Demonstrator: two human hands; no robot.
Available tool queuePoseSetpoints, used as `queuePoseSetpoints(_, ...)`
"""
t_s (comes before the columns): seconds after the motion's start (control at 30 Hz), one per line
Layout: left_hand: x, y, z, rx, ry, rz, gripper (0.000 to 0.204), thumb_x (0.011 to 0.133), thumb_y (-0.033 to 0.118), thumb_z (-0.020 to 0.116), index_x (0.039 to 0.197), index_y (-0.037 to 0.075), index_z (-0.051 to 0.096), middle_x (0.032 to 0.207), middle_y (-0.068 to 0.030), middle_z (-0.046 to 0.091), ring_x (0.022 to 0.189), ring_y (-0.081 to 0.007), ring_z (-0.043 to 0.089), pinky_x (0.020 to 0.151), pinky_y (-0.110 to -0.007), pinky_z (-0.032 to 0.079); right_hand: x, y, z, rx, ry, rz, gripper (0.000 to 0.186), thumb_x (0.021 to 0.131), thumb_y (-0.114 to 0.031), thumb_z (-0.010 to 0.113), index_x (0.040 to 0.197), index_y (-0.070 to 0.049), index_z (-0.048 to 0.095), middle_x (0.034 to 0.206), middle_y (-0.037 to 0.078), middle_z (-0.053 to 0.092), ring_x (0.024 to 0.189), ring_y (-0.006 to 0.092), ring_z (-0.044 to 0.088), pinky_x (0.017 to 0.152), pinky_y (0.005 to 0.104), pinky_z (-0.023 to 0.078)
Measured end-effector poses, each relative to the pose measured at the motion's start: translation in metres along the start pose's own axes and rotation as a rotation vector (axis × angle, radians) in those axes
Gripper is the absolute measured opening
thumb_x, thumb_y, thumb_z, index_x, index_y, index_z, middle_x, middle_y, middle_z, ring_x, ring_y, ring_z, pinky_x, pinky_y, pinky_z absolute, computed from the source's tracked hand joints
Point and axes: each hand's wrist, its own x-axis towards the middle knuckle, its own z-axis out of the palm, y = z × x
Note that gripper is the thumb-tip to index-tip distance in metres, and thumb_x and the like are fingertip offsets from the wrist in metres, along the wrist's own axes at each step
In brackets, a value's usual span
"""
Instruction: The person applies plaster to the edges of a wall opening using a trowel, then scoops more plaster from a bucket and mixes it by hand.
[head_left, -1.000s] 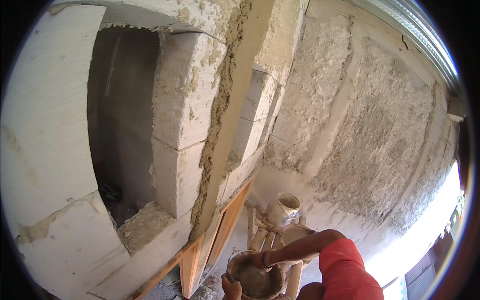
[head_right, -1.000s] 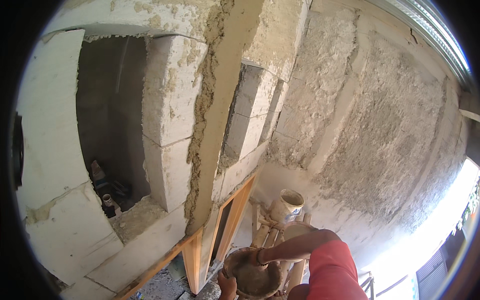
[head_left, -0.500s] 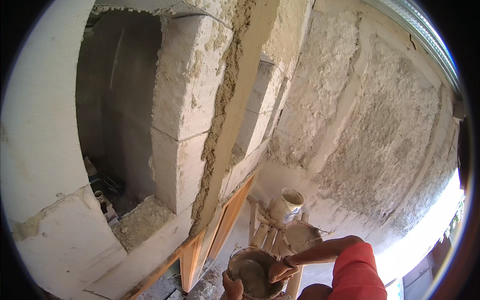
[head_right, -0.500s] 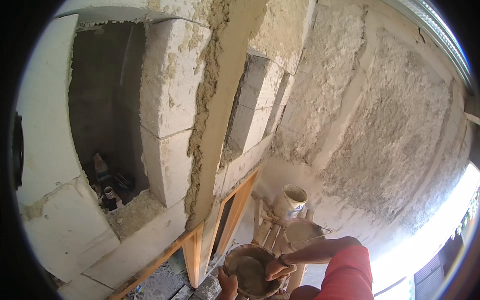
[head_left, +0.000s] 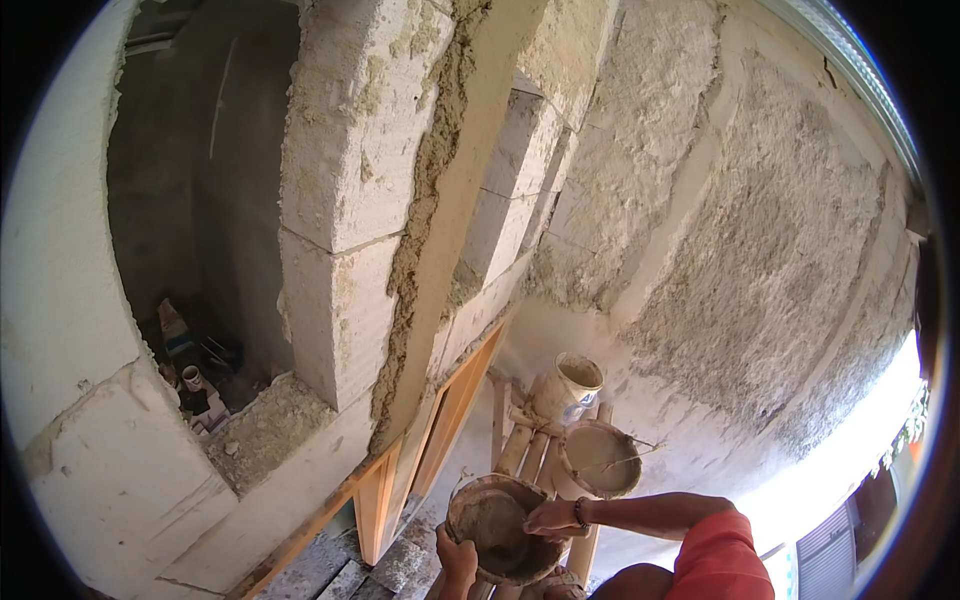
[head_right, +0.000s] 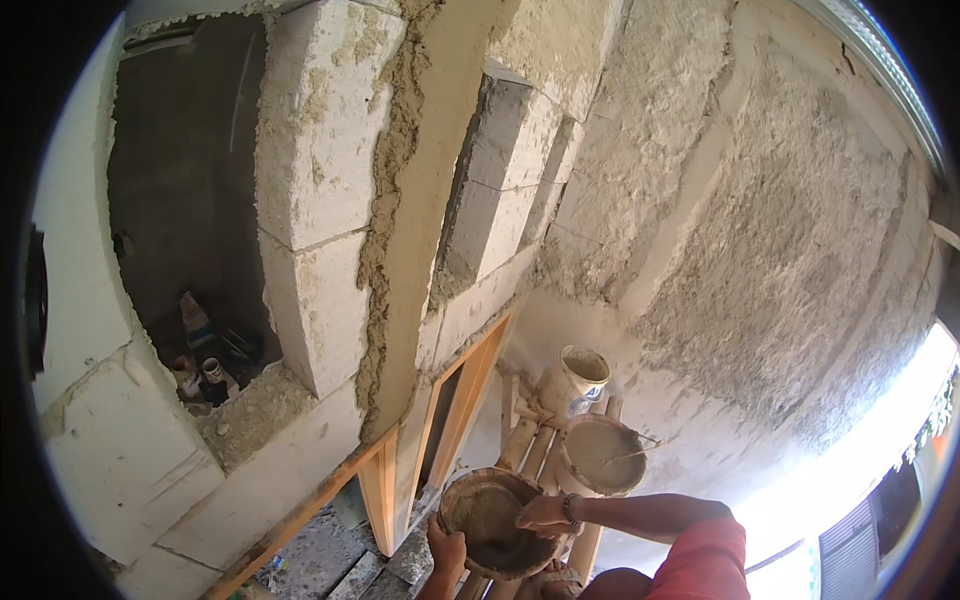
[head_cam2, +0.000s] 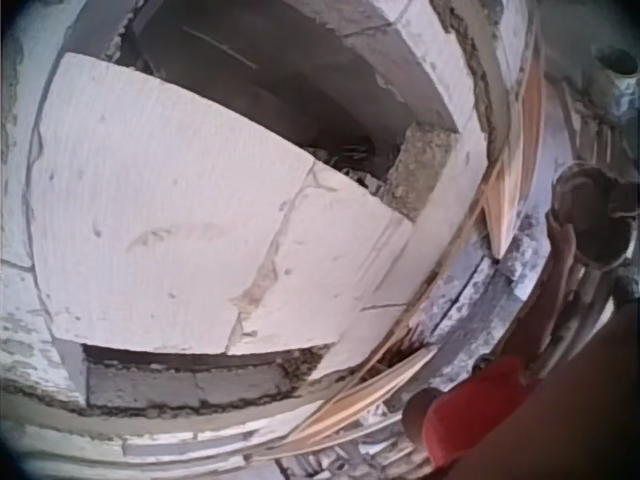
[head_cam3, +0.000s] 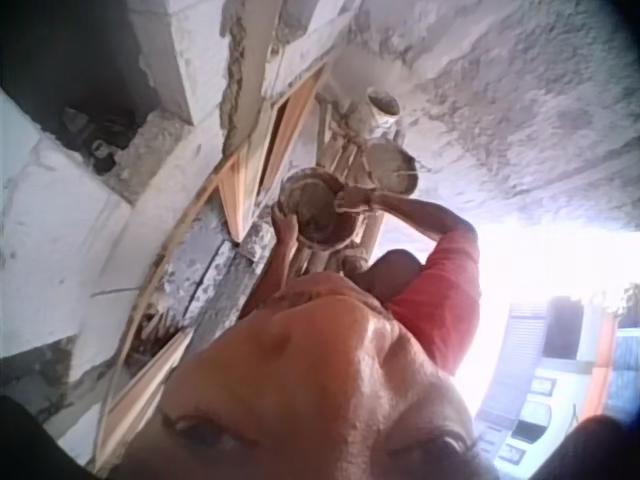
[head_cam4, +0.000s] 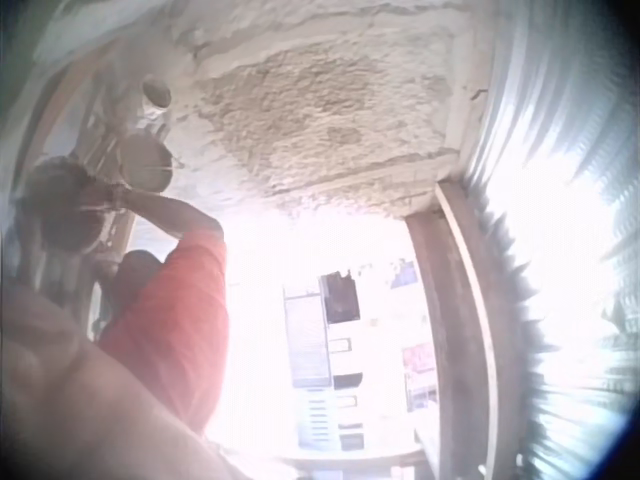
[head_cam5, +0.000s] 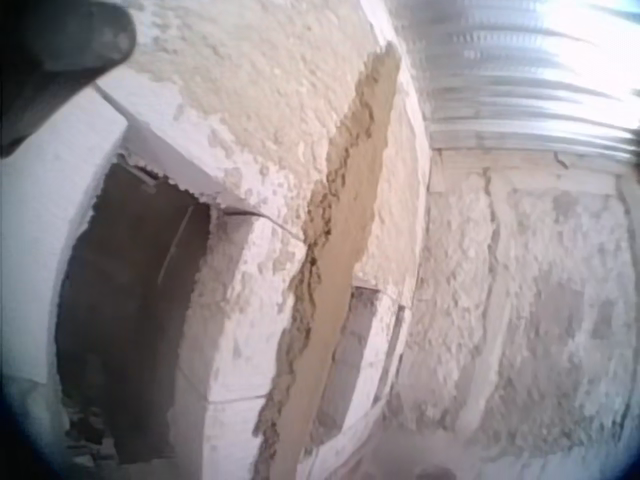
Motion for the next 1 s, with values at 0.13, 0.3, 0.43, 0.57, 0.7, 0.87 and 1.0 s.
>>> queuePoseSetpoints(0.13,-0.002,0.003,-0.001,0.018,0.002,0.003,0.048,0.067,-0.005,0.052,0.115,-0.004,0.056,0.106,-0.0205,0.064,0.102,-0.035,0.064,0.096,-0.04,0.048,-0.02,-0.012,-0.04,-1.234,0.398,-0.712,0.021,0.091,-0.029,0.059,0.096,-0.01,0.067,0.07,0.017,0.065,0.062,0.033,0.067,0.054,0.0451,0.054)
queuePoseSetpoints(0.3,0.001,-0.01,-0.002,0.056,-0.016,0.041,0.049,0.066,-0.006,0.052,0.115,-0.004,0.056,0.106,-0.0198,0.064,0.102,-0.0347,0.064,0.095,-0.04,0.048,-0.026,-0.049,-0.024,-1.355,0.508,-0.392,0.021,0.086,-0.021,0.057,0.096,-0.01,0.071,0.073,0.017,0.07,0.067,0.0369,0.07,0.062,0.0469,0.058)
queuePoseSetpoints(0.43,0.003,-0.003,-0.001,-0.027,-0.049,0.006,0.049,0.067,-0.006,0.052,0.116,-0.004,0.055,0.108,-0.0194,0.064,0.103,-0.0337,0.063,0.095,-0.04,0.047,0.027,-0.019,0.012,-1.452,0.322,-0.498,0.02,0.084,-0.022,0.058,0.09,-0.007,0.071,0.075,0.017,0.071,0.07,0.0348,0.071,0.063,0.0453,0.059)
queuePoseSetpoints(0.57,-0.006,0.007,-0.004,0.004,-0.039,0.021,0.049,0.068,-0.007,0.052,0.117,-0.004,0.055,0.11,-0.0193,0.063,0.105,-0.0324,0.063,0.096,-0.04,0.047,0.018,-0.013,0.029,-1.488,0.305,-0.72,0.018,0.082,-0.02,0.059,0.086,-0.007,0.071,0.079,0.015,0.071,0.074,0.0342,0.072,0.066,0.0437,0.059)
queuePoseSetpoints(0.7,-0.012,0.015,-0.01,-0.044,-0.061,0.033,0.047,0.07,-0.007,0.051,0.117,-0.005,0.055,0.11,-0.0196,0.064,0.105,-0.0326,0.063,0.097,-0.039,0.047,0.006,-0.038,0.037,-1.525,0.233,-0.733,0.016,0.08,-0.018,0.062,0.086,-0.009,0.072,0.088,0.014,0.073,0.076,0.0333,0.072,0.067,0.0426,0.06)
queuePoseSetpoints(0.87,-0.008,0.027,-0.013,0.061,-0.051,0.093,0.046,0.073,-0.005,0.051,0.118,-0.006,0.055,0.114,-0.0196,0.064,0.108,-0.0321,0.061,0.098,-0.039,0.046,0.02,-0.049,0.029,-1.592,0.173,-0.82,0.01,0.076,-0.017,0.065,0.073,-0.012,0.074,0.077,0.01,0.073,0.075,0.0285,0.073,0.061,0.0416,0.059)
queuePoseSetpoints(1.0,-0.005,0.047,-0.004,0.03,-0.037,0.121,0.052,0.071,-0.005,0.051,0.123,-0.005,0.052,0.119,-0.0213,0.061,0.115,-0.0331,0.059,0.103,-0.039,0.043,0.009,-0.052,0.012,-1.55,0.201,-0.806,0.009,0.074,-0.019,0.067,0.074,-0.012,0.072,0.072,0.011,0.071,0.071,0.0306,0.072,0.059,0.0425,0.057)
